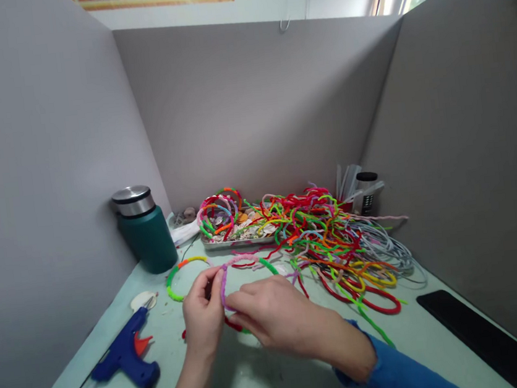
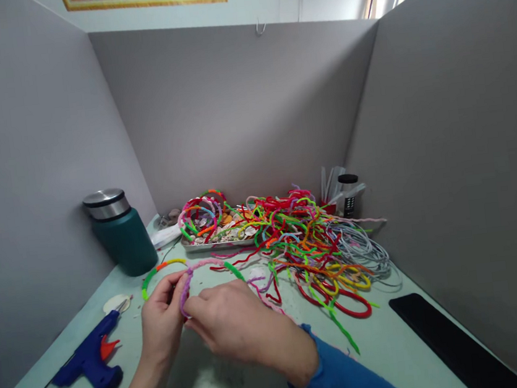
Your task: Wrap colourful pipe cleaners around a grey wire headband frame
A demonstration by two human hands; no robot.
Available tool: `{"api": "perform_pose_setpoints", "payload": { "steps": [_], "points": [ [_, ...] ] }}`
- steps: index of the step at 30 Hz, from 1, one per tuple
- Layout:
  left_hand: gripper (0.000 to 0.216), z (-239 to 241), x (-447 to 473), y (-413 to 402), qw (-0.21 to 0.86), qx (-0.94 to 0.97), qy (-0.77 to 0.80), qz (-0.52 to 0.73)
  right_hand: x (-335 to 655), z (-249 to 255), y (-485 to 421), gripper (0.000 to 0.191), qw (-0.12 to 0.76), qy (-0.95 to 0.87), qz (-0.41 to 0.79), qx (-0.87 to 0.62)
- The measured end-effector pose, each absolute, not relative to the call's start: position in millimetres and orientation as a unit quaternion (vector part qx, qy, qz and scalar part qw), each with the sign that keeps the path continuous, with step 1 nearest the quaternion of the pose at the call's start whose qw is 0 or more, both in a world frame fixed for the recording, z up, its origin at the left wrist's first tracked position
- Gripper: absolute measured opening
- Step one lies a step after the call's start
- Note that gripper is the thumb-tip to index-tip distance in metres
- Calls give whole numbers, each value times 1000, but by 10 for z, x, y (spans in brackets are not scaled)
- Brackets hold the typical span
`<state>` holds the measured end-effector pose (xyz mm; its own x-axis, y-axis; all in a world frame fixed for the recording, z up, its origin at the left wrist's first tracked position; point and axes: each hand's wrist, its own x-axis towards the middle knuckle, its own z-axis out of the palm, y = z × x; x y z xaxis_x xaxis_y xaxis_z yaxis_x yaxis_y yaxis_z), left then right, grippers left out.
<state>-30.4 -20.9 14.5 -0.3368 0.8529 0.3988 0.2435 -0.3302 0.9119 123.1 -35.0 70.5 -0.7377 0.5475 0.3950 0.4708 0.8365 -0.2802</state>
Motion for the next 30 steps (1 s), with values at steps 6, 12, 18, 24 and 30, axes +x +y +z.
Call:
{"api": "perform_pose_setpoints", "payload": {
  "steps": [6,12,18,24,30],
  "points": [
    [16,176,-287,-245,190,592,509,595,1210,783,-349,28,342,-863,228,-294],
    [16,146,-290,-250,156,647,486,566,1145,712,-382,19,320,-886,163,-294],
    [15,151,-288,-245,194,618,484,588,1161,743,-387,16,348,-863,221,-293],
    [16,162,-285,-240,245,603,478,590,1219,829,-302,22,366,-646,645,-181],
    [22,177,-267,-250,234,592,511,578,1260,798,-209,26,366,-546,730,-186]
  ]
}}
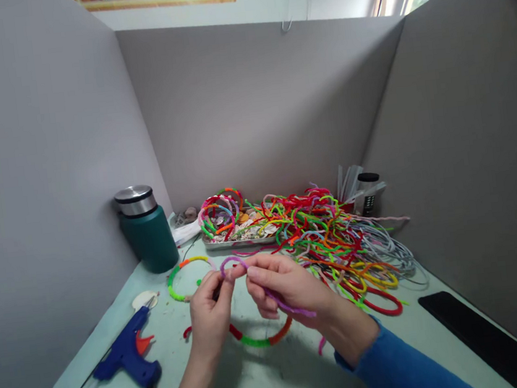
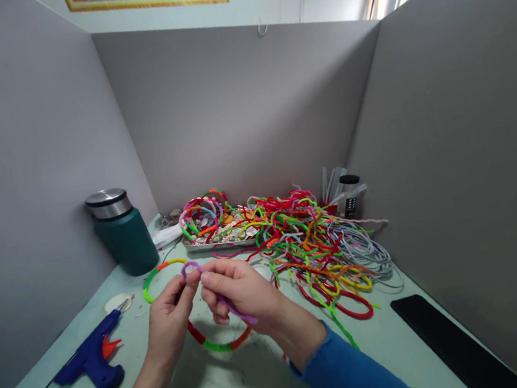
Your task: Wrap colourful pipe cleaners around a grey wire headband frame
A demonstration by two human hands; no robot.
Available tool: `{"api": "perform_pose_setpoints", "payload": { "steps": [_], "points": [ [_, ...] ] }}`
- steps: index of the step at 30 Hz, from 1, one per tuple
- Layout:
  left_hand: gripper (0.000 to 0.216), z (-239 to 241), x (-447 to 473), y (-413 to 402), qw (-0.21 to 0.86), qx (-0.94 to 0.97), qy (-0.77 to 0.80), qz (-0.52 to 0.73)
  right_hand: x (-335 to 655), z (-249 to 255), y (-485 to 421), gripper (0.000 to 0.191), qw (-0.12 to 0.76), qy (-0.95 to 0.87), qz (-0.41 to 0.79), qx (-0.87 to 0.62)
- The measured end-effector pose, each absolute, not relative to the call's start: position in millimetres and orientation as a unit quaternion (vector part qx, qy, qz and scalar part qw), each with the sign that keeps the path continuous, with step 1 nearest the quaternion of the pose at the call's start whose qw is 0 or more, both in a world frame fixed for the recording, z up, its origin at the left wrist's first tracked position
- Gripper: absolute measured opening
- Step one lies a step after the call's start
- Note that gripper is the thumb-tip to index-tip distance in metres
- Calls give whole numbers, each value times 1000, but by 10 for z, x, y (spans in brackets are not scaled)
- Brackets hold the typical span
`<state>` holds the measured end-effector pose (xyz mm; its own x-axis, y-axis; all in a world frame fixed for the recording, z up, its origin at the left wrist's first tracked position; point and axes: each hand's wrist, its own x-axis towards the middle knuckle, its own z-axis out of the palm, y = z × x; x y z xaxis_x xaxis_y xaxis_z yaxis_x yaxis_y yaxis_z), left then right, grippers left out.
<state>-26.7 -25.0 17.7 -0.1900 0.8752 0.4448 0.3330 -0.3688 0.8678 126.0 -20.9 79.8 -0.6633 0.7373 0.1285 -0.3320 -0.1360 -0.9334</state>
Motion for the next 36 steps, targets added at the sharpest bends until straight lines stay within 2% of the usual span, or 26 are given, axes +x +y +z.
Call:
{"api": "perform_pose_setpoints", "payload": {
  "steps": [2,7,11,15,20,22,28,31,34,36],
  "points": [
    [22,180,-266,-250,229,598,512,573,1302,822,-201,25,365,-596,668,-256],
    [24,217,-246,-274,240,637,484,551,1417,863,-111,25,437,-717,385,-384],
    [31,259,-229,-331,275,649,465,536,1467,743,79,27,441,-728,292,-436],
    [32,228,-234,-339,320,618,472,542,1484,570,240,27,375,-757,271,-462],
    [16,181,-231,-304,376,543,461,593,1476,424,306,29,293,-795,259,-464],
    [23,188,-231,-303,386,534,452,601,1469,379,307,29,243,-809,273,-460],
    [26,162,-249,-283,386,536,468,587,1488,388,215,16,153,-822,299,-460],
    [27,119,-254,-244,353,541,498,579,1524,438,174,17,119,-855,309,-400],
    [28,97,-265,-209,321,549,517,573,1565,437,218,20,114,-872,311,-360],
    [28,98,-272,-195,294,561,520,573,1591,423,291,22,167,-864,280,-383]
  ]
}}
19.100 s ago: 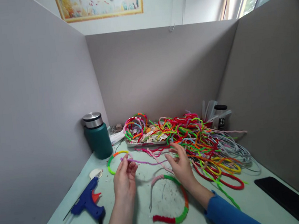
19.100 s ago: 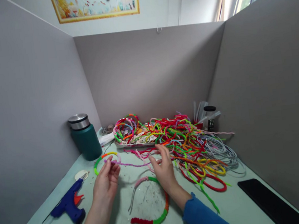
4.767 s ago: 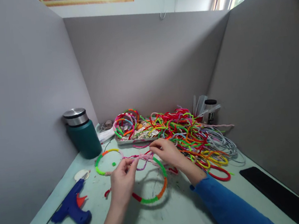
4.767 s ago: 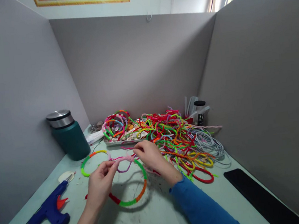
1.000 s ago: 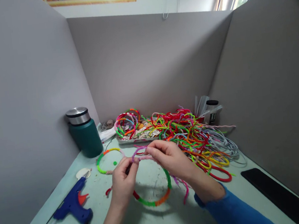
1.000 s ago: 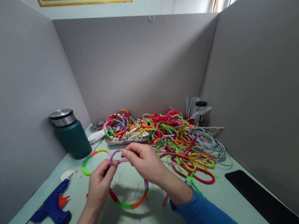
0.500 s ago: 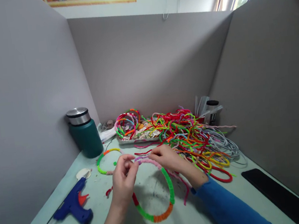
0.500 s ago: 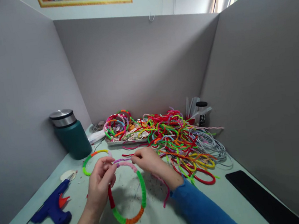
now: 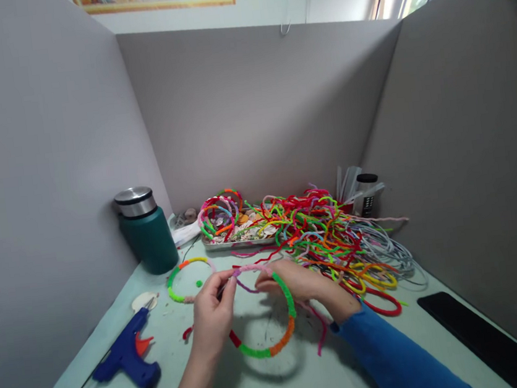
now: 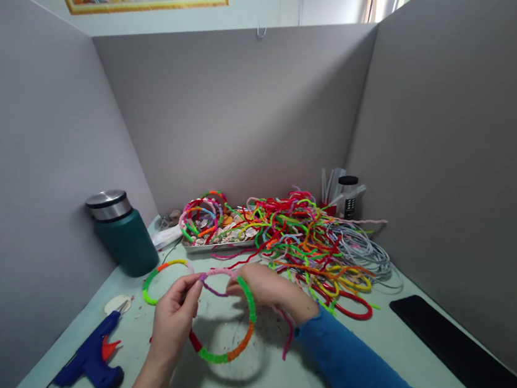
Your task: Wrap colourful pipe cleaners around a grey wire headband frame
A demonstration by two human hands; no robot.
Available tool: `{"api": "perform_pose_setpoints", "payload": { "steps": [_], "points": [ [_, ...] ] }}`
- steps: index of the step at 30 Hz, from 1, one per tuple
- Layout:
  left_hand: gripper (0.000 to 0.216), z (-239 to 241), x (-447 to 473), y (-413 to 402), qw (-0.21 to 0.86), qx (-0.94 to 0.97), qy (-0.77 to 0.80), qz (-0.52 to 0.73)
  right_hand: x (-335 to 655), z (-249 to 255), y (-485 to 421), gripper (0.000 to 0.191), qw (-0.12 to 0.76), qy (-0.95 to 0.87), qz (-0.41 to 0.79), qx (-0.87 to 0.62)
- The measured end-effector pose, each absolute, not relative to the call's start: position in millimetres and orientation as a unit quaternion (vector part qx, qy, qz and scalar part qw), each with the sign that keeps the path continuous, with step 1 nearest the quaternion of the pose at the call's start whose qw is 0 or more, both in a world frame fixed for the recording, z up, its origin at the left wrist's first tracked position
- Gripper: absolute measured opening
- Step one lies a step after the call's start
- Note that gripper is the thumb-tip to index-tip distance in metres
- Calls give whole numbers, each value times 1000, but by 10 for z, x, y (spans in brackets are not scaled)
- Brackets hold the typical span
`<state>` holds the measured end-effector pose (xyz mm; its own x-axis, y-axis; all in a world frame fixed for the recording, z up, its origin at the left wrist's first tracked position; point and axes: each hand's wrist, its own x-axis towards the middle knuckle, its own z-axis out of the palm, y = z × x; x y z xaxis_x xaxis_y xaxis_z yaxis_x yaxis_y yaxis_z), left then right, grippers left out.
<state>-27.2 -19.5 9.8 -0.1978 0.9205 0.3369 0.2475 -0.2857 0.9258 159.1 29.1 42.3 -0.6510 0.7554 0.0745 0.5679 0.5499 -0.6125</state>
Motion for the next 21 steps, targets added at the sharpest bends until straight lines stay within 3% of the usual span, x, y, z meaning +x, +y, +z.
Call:
{"api": "perform_pose_setpoints", "payload": {
  "steps": [6,15,21],
  "points": [
    [21,108,-259,-173,205,625,504,559,1592,508,345,23,353,-811,176,-432],
    [28,129,-205,-202,354,565,504,548,1353,469,97,7,353,-848,169,-357],
    [29,167,-216,-207,452,505,472,564,1329,453,109,9,378,-845,174,-336]
  ]
}}
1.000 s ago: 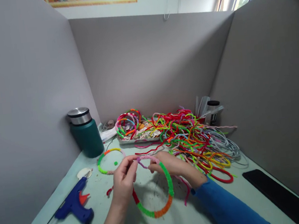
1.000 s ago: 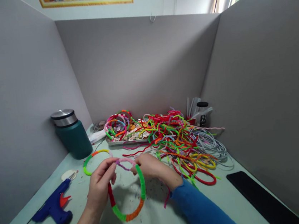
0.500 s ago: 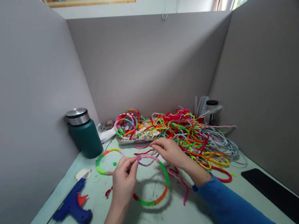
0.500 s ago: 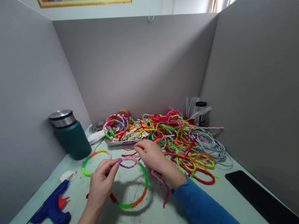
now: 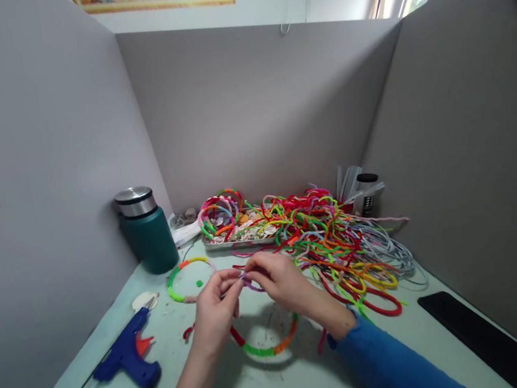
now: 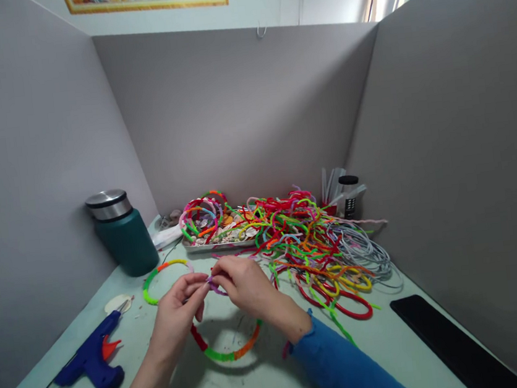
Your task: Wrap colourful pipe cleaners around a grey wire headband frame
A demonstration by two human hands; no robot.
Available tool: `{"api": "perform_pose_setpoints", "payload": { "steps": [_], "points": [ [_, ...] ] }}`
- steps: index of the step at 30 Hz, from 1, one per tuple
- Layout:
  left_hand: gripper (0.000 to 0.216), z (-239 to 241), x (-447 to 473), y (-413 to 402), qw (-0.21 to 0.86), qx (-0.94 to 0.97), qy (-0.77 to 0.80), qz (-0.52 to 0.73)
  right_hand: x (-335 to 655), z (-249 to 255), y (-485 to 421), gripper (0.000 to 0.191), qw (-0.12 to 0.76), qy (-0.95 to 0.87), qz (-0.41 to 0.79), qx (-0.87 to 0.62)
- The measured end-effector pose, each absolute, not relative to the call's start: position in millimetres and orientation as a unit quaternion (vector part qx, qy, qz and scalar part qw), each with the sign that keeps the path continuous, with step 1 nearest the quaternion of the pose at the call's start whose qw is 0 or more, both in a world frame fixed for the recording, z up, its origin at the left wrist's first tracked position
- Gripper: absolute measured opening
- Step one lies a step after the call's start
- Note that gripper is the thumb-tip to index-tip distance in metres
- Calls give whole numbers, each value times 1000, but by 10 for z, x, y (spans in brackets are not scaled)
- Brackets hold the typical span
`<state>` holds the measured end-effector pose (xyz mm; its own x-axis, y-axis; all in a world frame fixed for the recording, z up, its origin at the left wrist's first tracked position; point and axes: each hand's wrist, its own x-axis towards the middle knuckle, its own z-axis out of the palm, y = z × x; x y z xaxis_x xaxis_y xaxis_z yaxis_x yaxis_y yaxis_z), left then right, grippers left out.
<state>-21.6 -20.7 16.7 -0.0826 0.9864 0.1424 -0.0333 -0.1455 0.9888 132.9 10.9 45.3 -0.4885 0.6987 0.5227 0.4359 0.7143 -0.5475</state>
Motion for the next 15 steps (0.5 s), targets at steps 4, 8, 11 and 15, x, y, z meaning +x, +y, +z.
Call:
{"api": "perform_pose_setpoints", "payload": {
  "steps": [4,8,11,15],
  "points": [
    [29,194,-217,-211,476,492,462,565,1335,473,95,10,384,-850,172,-316],
    [28,182,-209,-204,438,491,480,580,1332,447,102,9,379,-854,159,-319],
    [26,167,-212,-200,410,505,500,572,1329,421,117,8,385,-853,151,-319],
    [30,170,-215,-206,404,507,497,577,1330,403,132,8,391,-856,148,-304]
  ]
}}
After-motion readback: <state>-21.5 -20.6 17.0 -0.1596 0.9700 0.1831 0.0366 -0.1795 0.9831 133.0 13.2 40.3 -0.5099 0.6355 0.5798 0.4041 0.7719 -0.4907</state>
